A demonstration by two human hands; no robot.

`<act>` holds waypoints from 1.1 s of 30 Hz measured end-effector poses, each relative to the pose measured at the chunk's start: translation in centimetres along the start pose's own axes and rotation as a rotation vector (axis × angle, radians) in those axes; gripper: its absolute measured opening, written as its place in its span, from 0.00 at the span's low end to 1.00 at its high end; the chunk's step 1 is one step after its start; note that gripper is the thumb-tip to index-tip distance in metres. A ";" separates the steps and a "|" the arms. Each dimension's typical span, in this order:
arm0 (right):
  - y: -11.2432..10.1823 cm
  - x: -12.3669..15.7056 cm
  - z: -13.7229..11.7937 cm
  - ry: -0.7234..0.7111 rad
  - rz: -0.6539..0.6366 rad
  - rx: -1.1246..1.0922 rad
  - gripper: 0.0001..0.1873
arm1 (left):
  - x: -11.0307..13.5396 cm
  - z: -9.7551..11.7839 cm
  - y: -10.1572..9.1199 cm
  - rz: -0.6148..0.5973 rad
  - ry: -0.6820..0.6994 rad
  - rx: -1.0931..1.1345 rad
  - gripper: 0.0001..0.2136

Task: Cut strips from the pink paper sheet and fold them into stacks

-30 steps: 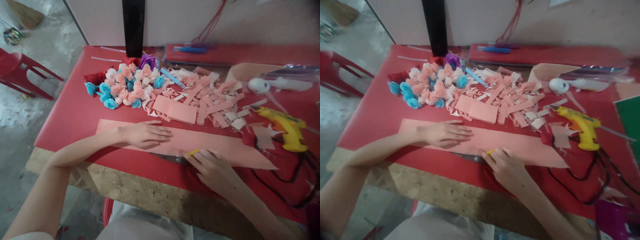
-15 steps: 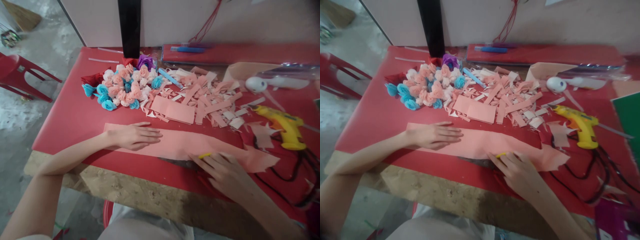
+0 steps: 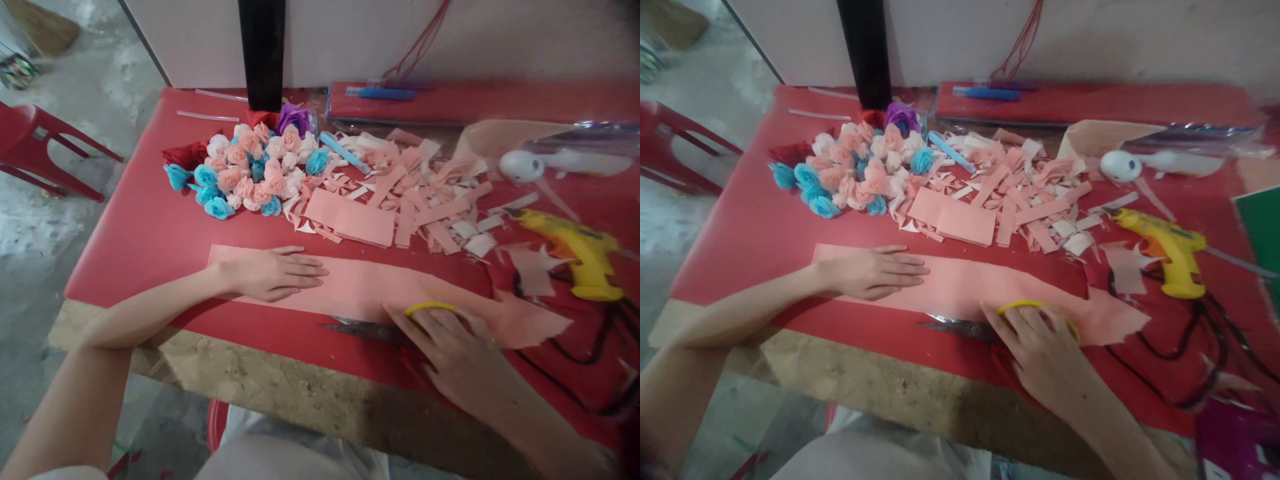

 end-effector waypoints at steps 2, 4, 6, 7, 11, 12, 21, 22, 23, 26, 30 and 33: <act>0.0 0.1 0.0 0.003 0.002 -0.005 0.23 | 0.0 0.0 0.1 0.005 0.000 -0.002 0.20; 0.0 0.1 0.0 0.011 -0.003 0.003 0.23 | 0.0 0.0 0.1 0.014 0.003 0.001 0.20; 0.1 -0.1 -0.1 0.024 -0.009 0.018 0.23 | 0.0 0.0 0.1 0.022 0.004 0.007 0.20; 0.1 -0.2 -0.2 0.028 -0.010 0.025 0.23 | 0.0 0.0 0.1 0.021 0.002 0.009 0.20; 0.1 -0.7 -0.6 0.025 -0.007 0.034 0.24 | 0.0 0.0 0.1 0.008 -0.003 0.007 0.20; 0.1 -0.8 -0.7 0.022 -0.004 0.033 0.25 | 0.0 0.0 0.1 0.006 -0.001 0.006 0.20; 0.6 -1.9 -1.2 0.002 0.010 0.050 0.25 | -0.1 0.0 0.0 0.024 0.012 0.000 0.20; 0.7 -2.0 -1.2 0.000 0.009 0.053 0.25 | -0.1 0.0 0.0 0.026 0.009 0.000 0.20; 0.7 -2.1 -1.3 -0.003 0.009 0.058 0.25 | 0.0 0.0 0.0 0.025 0.005 -0.001 0.20; 0.7 -2.1 -1.3 -0.024 0.007 0.079 0.25 | 0.0 0.0 0.1 0.021 -0.008 -0.009 0.20; 0.5 -2.0 -1.3 -0.077 0.028 0.102 0.24 | 0.0 0.0 0.2 0.030 -0.001 -0.018 0.20; 0.2 -1.8 -1.2 -0.135 0.066 0.096 0.22 | 0.0 0.0 0.2 0.034 -0.001 -0.022 0.20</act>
Point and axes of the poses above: each hand's wrist, its own x-axis away from the middle knuckle, its own y-axis out of the palm, z = x × y, the point moved 4 cm from there along -x, towards the middle knuckle, and after that the axes turned 9 degrees about -x, right-handed, at the moved point
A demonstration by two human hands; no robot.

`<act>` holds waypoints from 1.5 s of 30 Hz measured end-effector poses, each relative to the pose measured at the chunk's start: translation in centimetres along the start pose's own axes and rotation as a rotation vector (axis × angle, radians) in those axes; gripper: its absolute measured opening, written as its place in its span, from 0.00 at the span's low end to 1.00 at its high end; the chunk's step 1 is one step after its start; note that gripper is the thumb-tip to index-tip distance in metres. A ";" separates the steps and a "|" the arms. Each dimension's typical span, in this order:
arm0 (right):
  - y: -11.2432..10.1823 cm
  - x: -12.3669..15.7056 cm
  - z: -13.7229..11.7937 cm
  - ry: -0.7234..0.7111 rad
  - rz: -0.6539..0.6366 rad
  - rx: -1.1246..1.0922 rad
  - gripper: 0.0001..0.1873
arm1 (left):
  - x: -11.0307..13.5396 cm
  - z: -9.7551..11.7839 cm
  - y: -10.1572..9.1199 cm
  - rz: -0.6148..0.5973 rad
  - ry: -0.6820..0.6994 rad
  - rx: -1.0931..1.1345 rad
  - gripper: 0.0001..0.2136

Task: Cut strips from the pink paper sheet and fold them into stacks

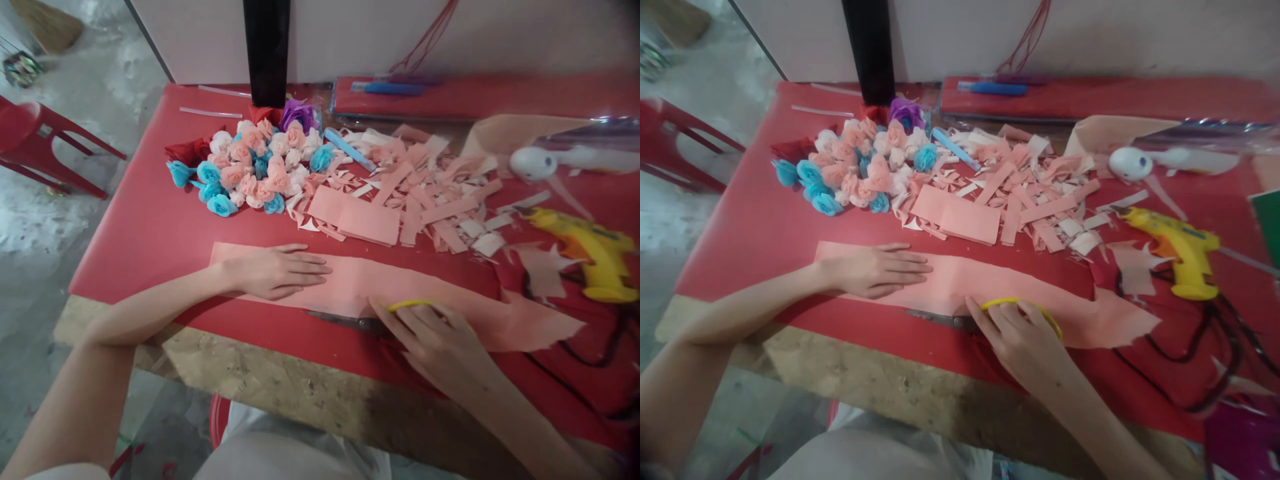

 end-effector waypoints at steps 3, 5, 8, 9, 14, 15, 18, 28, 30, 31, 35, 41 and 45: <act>-0.1 0.3 -0.1 -0.043 0.004 -0.004 0.22 | 0.0 0.0 0.0 0.000 0.007 -0.002 0.20; -0.2 0.5 -0.2 -0.023 -0.001 -0.006 0.22 | 0.0 0.0 -0.1 0.005 0.015 0.000 0.20; -0.3 0.5 -0.2 0.066 -0.025 -0.014 0.24 | 0.0 0.0 -0.1 0.006 0.019 0.000 0.21; -0.3 0.4 -0.2 0.095 -0.040 -0.015 0.24 | 0.0 0.0 0.0 0.004 0.017 -0.001 0.21; -0.1 0.0 -0.3 0.136 -0.081 -0.023 0.25 | 0.0 0.0 0.1 -0.016 0.002 -0.004 0.20; -0.1 -0.2 -0.3 0.132 -0.083 -0.029 0.25 | 0.0 0.0 0.0 -0.015 0.002 -0.002 0.20; 0.1 -0.7 -0.7 0.117 -0.087 -0.029 0.26 | 0.0 0.1 0.0 -0.008 0.002 0.003 0.20; 0.1 -2.3 -1.6 0.068 -0.070 0.033 0.24 | 0.0 0.0 0.1 -0.017 -0.001 0.017 0.20; 0.1 -2.4 -1.6 0.052 -0.062 0.030 0.23 | 0.0 0.0 0.1 -0.025 -0.009 0.018 0.20; 0.1 -2.4 -1.6 0.046 -0.059 0.034 0.23 | 0.0 0.0 0.1 -0.025 -0.008 0.016 0.20; 0.0 -2.3 -1.6 0.028 -0.056 0.091 0.27 | 0.0 0.0 0.1 -0.020 0.005 0.005 0.21; -0.7 -2.1 -1.8 -0.052 -0.009 0.077 0.29 | 0.0 0.0 0.1 -0.019 0.006 0.008 0.21; -0.6 -1.7 -2.0 -0.034 -0.030 0.042 0.27 | 0.0 0.0 0.2 -0.029 -0.008 0.018 0.21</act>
Point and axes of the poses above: each hand's wrist, its own x-axis away from the middle knuckle, its own y-axis out of the palm, z = x × y, the point moved 4 cm from there along -x, towards the middle knuckle, and after that the axes turned 9 degrees about -x, right-handed, at the moved point
